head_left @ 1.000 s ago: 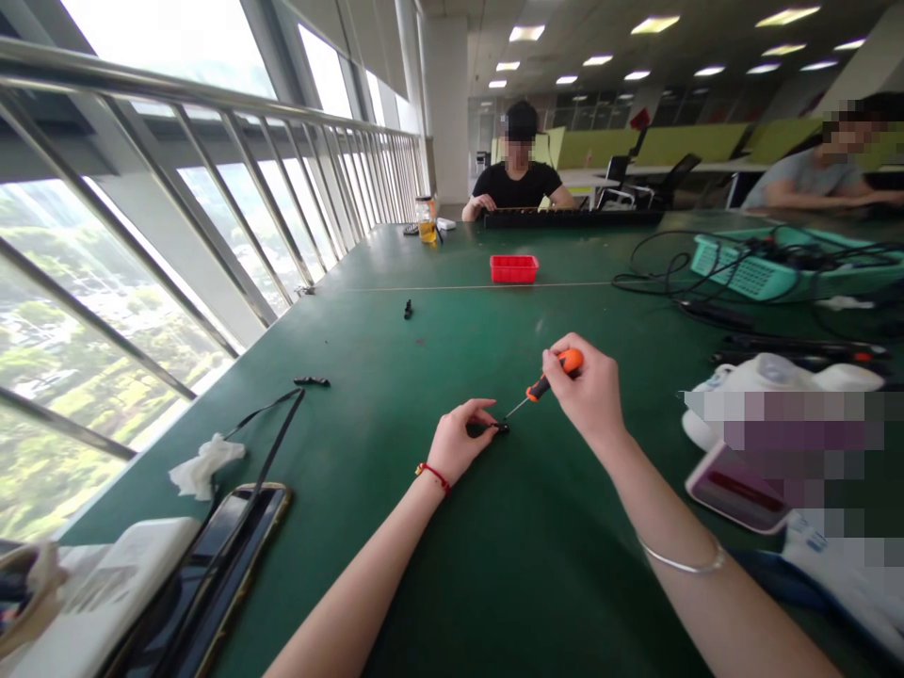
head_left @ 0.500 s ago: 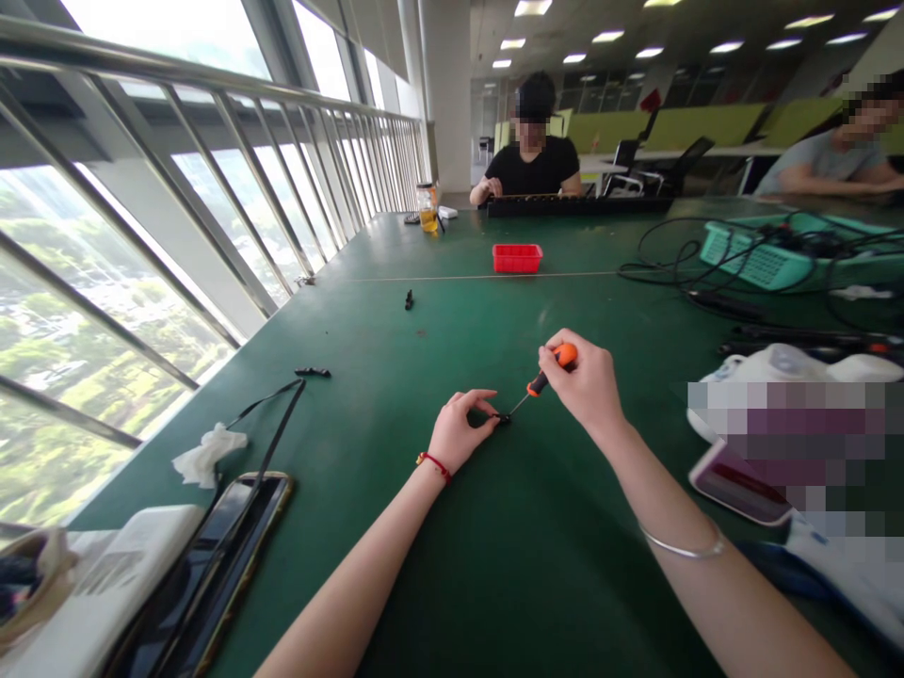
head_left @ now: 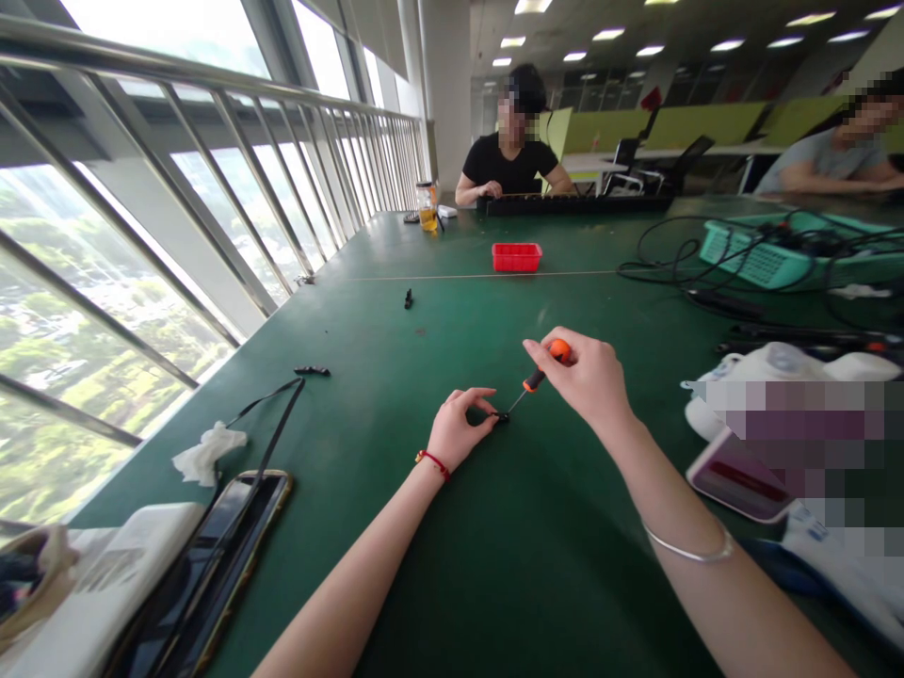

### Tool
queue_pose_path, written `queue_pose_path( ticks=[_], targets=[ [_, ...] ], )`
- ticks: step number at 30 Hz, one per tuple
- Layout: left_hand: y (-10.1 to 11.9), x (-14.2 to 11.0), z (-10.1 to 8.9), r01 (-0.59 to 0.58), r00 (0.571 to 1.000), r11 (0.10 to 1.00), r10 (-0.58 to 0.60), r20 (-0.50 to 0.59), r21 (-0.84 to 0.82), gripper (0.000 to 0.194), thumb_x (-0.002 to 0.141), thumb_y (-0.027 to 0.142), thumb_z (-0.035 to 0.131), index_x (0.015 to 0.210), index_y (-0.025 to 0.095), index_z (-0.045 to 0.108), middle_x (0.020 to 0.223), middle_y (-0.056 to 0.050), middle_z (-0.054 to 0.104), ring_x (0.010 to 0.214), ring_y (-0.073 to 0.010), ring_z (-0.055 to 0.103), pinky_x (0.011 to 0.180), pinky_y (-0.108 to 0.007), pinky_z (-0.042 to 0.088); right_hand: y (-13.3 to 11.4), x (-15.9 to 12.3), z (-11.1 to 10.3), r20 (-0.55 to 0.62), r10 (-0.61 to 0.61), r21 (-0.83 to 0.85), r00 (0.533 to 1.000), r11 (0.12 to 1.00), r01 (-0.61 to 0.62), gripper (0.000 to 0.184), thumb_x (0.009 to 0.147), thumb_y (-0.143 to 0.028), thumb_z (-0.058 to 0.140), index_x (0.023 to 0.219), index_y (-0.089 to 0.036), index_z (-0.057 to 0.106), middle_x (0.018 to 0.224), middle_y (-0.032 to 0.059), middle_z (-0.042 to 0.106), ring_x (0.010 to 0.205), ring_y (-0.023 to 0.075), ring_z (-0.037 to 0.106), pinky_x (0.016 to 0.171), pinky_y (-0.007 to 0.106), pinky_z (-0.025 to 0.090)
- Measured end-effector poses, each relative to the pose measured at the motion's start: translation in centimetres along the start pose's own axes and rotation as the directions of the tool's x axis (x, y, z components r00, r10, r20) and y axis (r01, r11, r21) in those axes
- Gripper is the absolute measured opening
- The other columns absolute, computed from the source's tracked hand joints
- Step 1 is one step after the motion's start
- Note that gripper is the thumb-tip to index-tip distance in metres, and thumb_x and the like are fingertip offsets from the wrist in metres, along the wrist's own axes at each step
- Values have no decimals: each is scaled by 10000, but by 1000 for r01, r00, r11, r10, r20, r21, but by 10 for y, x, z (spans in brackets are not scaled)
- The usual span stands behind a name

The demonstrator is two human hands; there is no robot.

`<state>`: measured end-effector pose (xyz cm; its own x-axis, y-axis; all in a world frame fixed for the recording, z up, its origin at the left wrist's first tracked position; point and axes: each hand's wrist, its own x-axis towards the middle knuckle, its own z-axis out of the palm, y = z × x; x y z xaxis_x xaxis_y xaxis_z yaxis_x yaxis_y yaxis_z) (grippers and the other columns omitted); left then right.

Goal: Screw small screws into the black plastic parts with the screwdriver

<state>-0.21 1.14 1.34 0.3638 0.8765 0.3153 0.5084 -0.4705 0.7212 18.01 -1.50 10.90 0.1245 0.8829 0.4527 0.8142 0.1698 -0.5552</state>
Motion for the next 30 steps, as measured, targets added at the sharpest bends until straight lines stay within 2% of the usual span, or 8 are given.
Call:
queue_pose_path(
  ticks=[4,6,11,16,20,23,26,30],
  targets=[
    [-1,0,0,-3,1000,1000,3,5,-2,304,729,159,619,1024,226,596,843,29,713,900,-190,570,870,-372,437,-1,0,-2,14,-40,-5,999,999,40,137,733,-328,504,801,-225,564,548,-36,519,492,122,461,487,227,287],
    [-1,0,0,-2,1000,1000,2,5,-2,309,728,158,621,1028,230,596,845,30,712,905,-191,569,877,-373,435,-3,0,-3,72,-45,28,996,999,43,223,696,-290,518,911,-231,539,600,-44,548,509,122,478,497,224,300],
    [-1,0,0,-8,1000,1000,8,-3,0,312,726,153,622,1028,228,599,845,30,712,906,-188,567,878,-364,436,-4,1,-5,42,-2,-6,999,1000,2,203,755,-382,499,663,-211,561,536,-17,527,506,122,464,482,231,275],
    [0,0,0,-13,1000,1000,13,-4,2,316,725,151,622,1031,225,598,842,35,711,903,-186,561,884,-363,432,-1,1,-8,175,-66,101,982,994,49,263,685,-293,544,939,-225,552,608,-46,535,497,110,460,496,222,312],
    [1,0,-1,-14,1000,1000,14,-5,2,306,726,152,620,1022,227,603,849,32,711,897,-186,559,877,-363,435,0,1,-3,170,19,103,985,994,-37,210,742,-396,510,687,-207,584,522,-23,497,495,119,450,485,233,306],
    [2,0,-1,-12,1000,1000,12,-2,3,308,728,159,617,1027,232,603,850,30,712,900,-188,559,879,-369,436,2,2,-2,185,14,123,983,992,-38,147,706,-342,538,748,-212,594,551,-35,509,494,109,445,486,227,315],
    [2,-1,-2,-12,1000,1000,12,-2,9,308,726,162,616,1026,231,606,849,33,713,904,-189,555,885,-374,436,9,4,-10,350,23,191,936,977,-96,140,688,-269,519,794,-210,588,552,-54,498,474,89,425,472,213,313],
    [2,-1,-2,-9,1000,1000,9,-21,15,295,727,170,619,1014,237,616,847,34,714,904,-190,555,886,-376,442,28,5,-28,591,41,293,806,920,-262,242,777,-314,448,829,-167,633,410,-65,400,384,86,359,405,214,271]
  ],
)
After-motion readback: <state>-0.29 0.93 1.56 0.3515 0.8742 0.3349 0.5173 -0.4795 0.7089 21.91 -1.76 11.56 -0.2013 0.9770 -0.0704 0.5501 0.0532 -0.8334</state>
